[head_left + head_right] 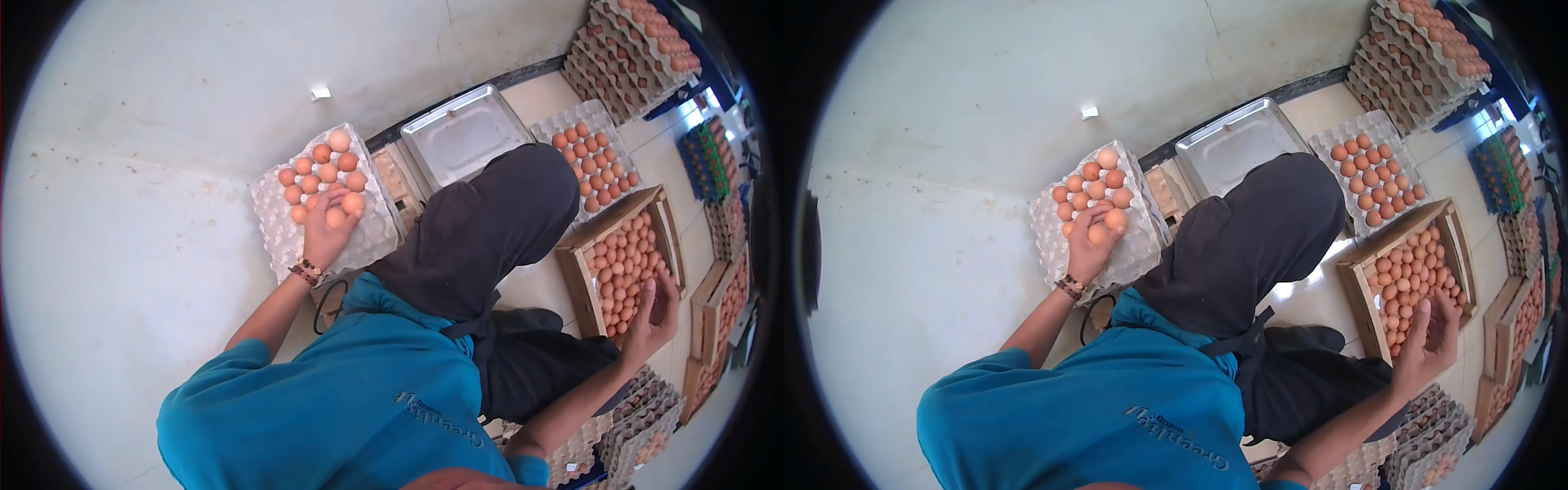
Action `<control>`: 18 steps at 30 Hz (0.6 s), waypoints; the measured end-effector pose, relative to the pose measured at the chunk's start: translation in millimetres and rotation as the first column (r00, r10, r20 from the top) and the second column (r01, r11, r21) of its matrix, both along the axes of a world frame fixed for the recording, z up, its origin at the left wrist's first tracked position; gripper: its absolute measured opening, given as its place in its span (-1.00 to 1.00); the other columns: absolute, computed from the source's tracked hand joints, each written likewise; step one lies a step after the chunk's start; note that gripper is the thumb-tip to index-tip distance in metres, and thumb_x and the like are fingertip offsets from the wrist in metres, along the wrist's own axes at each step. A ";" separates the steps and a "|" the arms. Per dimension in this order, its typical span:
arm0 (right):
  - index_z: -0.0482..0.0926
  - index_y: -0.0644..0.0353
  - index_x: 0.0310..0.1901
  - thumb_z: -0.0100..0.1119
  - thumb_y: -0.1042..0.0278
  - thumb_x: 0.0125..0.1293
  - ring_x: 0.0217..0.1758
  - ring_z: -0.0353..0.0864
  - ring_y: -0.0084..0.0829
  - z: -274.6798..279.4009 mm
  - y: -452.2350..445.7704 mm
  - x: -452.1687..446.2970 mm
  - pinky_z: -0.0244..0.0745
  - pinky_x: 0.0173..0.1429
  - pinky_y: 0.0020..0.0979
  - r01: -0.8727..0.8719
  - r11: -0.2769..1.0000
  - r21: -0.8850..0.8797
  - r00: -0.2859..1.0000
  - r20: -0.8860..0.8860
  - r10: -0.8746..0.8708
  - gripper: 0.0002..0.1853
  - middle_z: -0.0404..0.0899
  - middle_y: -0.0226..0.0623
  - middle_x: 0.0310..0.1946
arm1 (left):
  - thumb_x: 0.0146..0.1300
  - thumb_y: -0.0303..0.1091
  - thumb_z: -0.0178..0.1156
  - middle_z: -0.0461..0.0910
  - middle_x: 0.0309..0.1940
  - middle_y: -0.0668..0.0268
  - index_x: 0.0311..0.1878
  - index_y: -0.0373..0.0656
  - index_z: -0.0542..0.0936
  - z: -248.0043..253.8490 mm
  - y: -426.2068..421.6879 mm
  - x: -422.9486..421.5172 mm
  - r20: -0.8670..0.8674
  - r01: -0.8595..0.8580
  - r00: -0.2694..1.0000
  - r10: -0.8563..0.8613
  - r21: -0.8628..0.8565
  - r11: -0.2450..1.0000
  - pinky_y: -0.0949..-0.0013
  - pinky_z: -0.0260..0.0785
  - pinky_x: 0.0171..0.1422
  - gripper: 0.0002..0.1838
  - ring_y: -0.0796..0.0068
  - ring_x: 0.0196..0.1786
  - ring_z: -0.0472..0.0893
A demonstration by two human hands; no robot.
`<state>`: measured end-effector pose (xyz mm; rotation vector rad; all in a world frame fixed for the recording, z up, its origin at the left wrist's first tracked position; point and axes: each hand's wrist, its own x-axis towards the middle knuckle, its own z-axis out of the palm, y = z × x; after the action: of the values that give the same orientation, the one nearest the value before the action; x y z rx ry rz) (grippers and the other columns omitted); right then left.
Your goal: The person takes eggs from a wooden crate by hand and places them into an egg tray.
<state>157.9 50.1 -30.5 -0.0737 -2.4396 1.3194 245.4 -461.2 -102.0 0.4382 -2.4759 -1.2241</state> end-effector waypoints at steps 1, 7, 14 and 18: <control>0.58 0.36 0.13 0.20 0.46 0.46 -0.02 0.60 -0.56 -0.2 -5.1 -2.3 0.50 0.08 -0.52 -0.007 1.000 -0.001 0.999 -0.041 0.007 -0.72 0.63 -0.26 0.00 | 0.19 -0.42 0.43 0.66 -0.06 0.18 0.07 -0.29 0.55 -1.3 3.2 -0.7 -0.006 0.012 1.000 -0.012 -0.062 0.998 0.35 0.50 0.15 -0.59 0.39 0.04 0.66; 0.60 0.36 0.10 0.21 0.44 0.46 -0.09 0.62 -0.59 -1.0 -5.9 -4.4 0.51 0.00 -0.56 0.007 1.000 0.006 0.997 -0.072 -0.007 -0.74 0.66 -0.28 -0.06 | 0.14 -0.38 0.45 0.67 -0.14 0.19 -0.08 -0.22 0.58 -8.0 0.4 -8.4 0.076 0.087 0.995 -0.060 -0.421 0.903 0.29 0.50 -0.01 -0.67 0.32 -0.11 0.68; 0.59 0.38 0.12 0.13 0.40 0.52 -0.04 0.61 -0.54 -11.7 13.9 0.7 0.56 0.05 -0.49 0.063 0.998 -0.029 0.998 -0.030 -0.064 -0.73 0.65 -0.26 -0.04 | 0.54 -0.01 -0.06 0.56 -0.23 0.32 0.06 -0.17 0.48 2.9 -31.2 -10.4 0.185 -0.189 0.982 0.041 0.941 0.282 0.27 0.57 -0.03 -0.61 0.34 -0.16 0.62; 0.60 0.37 0.12 0.13 0.38 0.52 -0.06 0.61 -0.55 -8.9 11.4 1.9 0.55 0.03 -0.51 0.078 0.996 -0.046 0.996 -0.037 -0.080 -0.73 0.66 -0.27 -0.05 | 0.50 -0.14 0.06 0.56 -0.10 0.25 0.14 -0.21 0.48 13.8 -20.1 -7.9 0.174 -0.195 0.981 0.087 0.886 0.421 0.28 0.54 0.08 -0.65 0.33 -0.04 0.59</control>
<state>159.8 61.5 -39.4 -0.1532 -2.3502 1.3290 237.4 -481.2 -88.2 0.9597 -1.5195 -2.4432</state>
